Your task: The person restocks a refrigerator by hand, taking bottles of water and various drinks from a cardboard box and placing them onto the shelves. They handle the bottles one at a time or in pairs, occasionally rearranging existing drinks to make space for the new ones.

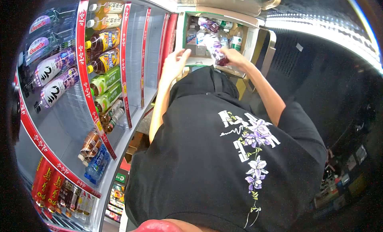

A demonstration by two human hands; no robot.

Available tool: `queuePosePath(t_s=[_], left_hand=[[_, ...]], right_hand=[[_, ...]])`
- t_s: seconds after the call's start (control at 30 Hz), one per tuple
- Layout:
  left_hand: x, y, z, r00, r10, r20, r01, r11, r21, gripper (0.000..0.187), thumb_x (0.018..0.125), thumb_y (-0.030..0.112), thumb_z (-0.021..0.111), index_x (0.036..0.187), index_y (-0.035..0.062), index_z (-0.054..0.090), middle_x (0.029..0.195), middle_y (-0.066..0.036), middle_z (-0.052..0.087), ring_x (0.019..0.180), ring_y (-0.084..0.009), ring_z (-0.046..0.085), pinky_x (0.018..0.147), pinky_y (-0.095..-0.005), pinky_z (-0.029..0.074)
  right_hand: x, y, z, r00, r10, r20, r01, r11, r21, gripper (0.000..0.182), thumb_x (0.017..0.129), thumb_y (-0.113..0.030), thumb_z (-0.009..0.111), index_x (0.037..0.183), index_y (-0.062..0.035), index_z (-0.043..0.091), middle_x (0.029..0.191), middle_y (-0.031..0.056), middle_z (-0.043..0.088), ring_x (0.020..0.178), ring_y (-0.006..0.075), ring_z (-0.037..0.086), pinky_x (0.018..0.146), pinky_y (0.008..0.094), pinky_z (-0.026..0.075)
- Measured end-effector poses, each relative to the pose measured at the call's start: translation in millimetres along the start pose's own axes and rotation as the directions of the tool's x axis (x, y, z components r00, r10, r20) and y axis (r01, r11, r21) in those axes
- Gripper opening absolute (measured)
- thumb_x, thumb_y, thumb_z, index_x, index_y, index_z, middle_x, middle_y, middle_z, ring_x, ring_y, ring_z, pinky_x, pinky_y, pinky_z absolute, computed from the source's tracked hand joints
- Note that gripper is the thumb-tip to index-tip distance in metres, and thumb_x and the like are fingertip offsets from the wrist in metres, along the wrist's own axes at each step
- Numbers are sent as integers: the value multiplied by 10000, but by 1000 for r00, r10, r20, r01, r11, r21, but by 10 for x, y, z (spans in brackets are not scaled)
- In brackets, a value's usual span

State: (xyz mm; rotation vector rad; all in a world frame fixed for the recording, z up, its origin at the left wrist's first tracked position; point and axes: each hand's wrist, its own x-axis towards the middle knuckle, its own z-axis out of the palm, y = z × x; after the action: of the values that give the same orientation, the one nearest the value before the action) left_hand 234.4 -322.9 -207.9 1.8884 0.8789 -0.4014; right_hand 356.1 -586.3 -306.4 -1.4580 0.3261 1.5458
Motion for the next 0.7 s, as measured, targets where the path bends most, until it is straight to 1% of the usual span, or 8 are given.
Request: queuePosePath(t_s=[0.1,0.13,0.2,0.27,0.33,0.53,0.6,0.7], left_hand=[[28,49,231,980,196,20,-194,978,-80,612,898,293,790,1372,-26,572,982,-57,672,906,-185,655,833,-333,548],[-56,413,185,989,-139,-46,43,573,-818,504,873,234,813,1263,-16,614,1066,-73,677,932,-156,653,837,-316,544],[80,-71,124,985,113,-129,-165,828,-535,432,850,185,826,1189,-6,639,1049,-68,691,920,-143,656,830,-307,545],[253,-530,71,928,260,-267,-329,908,-260,412,829,165,840,1166,3,667,1013,-88,713,910,-149,677,820,-308,548],[133,-625,-174,992,-18,-128,-47,870,-490,546,791,182,870,1239,-10,623,1094,-122,691,974,-179,668,873,-324,540],[-444,-677,-399,968,1,-252,-112,898,-425,586,781,184,877,1261,-12,603,1117,-127,680,996,-188,661,891,-330,534],[-666,-742,-467,958,18,-285,-133,911,-390,603,777,185,879,1270,-13,594,1127,-130,676,1004,-191,659,898,-333,532],[-992,-775,-498,936,46,-348,-178,917,-357,627,771,186,883,1284,-13,582,1141,-133,669,1017,-196,655,909,-337,529]], right_hand=[[-287,-209,383,841,-461,283,533,795,-290,628,1005,-384,657,1500,-34,493,1282,140,650,1084,173,647,935,352,554],[-258,-451,361,830,-328,451,445,877,-182,634,999,-420,659,1494,-56,504,1332,157,633,1137,181,634,957,326,540],[325,-701,25,757,8,653,57,995,-79,633,989,-445,658,1480,-73,515,1375,162,615,1218,206,611,995,337,518],[1076,-651,-131,970,-208,125,242,836,-493,678,971,-481,653,1482,-64,496,1463,217,537,1357,297,523,1073,413,473],[1245,-707,30,771,-625,-126,46,251,-967,683,963,-428,651,1508,-65,458,1510,268,462,1412,386,447,1113,495,435],[2805,-253,-45,688,-688,-231,-260,63,-963,824,881,-419,722,1554,-86,382,1561,306,368,1443,449,372,1144,553,382],[2614,-478,144,588,-723,-363,-251,263,-931,813,789,-481,792,1441,-63,545,1489,273,493,1420,412,435,1097,503,448],[2001,-794,252,857,-443,-263,-62,418,-906,560,634,-490,877,995,-70,796,1025,170,768,1017,327,727,900,402,566]])
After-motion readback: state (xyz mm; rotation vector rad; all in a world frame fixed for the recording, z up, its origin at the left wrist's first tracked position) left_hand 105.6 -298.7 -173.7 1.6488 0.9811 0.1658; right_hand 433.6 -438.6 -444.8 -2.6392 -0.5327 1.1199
